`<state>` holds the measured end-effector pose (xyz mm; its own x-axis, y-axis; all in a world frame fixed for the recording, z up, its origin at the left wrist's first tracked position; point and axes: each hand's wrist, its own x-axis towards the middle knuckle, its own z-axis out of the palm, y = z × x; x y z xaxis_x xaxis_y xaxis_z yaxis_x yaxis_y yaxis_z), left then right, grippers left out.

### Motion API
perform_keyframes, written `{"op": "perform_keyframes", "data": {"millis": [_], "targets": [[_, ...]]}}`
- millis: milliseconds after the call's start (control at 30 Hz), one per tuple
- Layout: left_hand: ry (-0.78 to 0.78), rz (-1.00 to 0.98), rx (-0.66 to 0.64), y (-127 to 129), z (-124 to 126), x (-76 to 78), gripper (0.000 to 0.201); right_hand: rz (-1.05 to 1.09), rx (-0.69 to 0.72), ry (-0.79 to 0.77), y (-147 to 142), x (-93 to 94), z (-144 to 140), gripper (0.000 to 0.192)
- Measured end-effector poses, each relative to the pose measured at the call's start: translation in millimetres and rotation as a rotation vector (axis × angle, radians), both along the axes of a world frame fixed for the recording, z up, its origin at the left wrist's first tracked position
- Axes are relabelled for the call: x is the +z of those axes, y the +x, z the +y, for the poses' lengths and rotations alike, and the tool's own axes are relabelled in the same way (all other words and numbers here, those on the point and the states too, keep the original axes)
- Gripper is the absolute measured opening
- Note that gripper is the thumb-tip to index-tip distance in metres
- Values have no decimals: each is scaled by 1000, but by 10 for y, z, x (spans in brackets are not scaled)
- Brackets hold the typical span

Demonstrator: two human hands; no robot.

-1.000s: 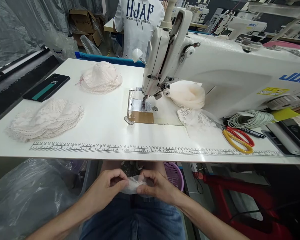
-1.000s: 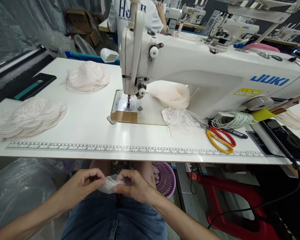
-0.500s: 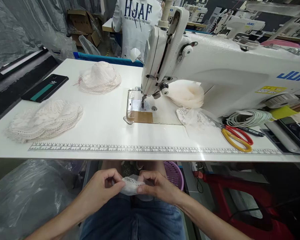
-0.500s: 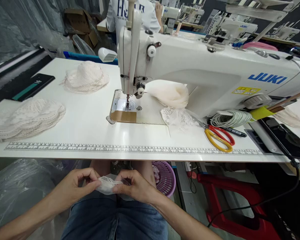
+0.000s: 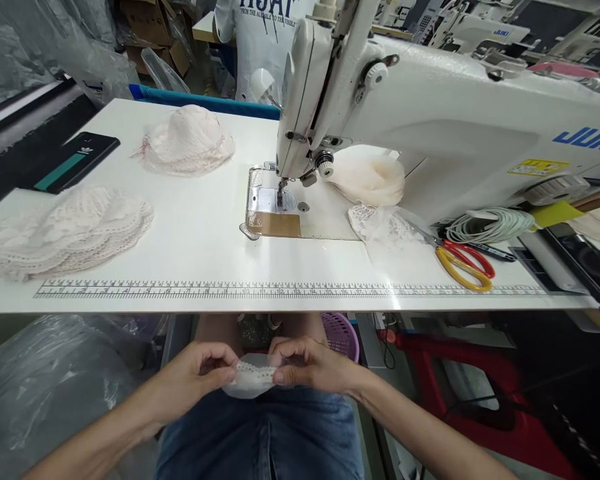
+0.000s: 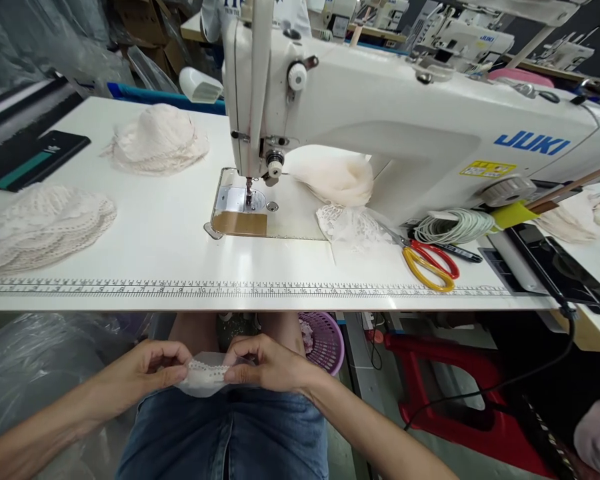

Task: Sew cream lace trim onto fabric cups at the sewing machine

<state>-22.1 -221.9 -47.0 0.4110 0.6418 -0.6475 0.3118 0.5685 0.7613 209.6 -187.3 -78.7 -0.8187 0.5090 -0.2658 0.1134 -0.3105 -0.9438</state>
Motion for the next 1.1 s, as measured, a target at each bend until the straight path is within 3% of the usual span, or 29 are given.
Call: {"op": "perform_keyframes", "data": {"millis": [333,533,833,1100], "targets": [[-128,-104,62,-9,-26,23,30,35,36,-89,42,14,16,38],[-147,-91,147,-7,-32,22,30,-1,-109,-120,-40,14,-30,35],[-135,-90,84,-18,-23,81,33,10,-82,-247,-44,59,-22,32],[-186,-143,91,79,15,-14,36,27,-55,-238,-47,55,-12,31]]}}
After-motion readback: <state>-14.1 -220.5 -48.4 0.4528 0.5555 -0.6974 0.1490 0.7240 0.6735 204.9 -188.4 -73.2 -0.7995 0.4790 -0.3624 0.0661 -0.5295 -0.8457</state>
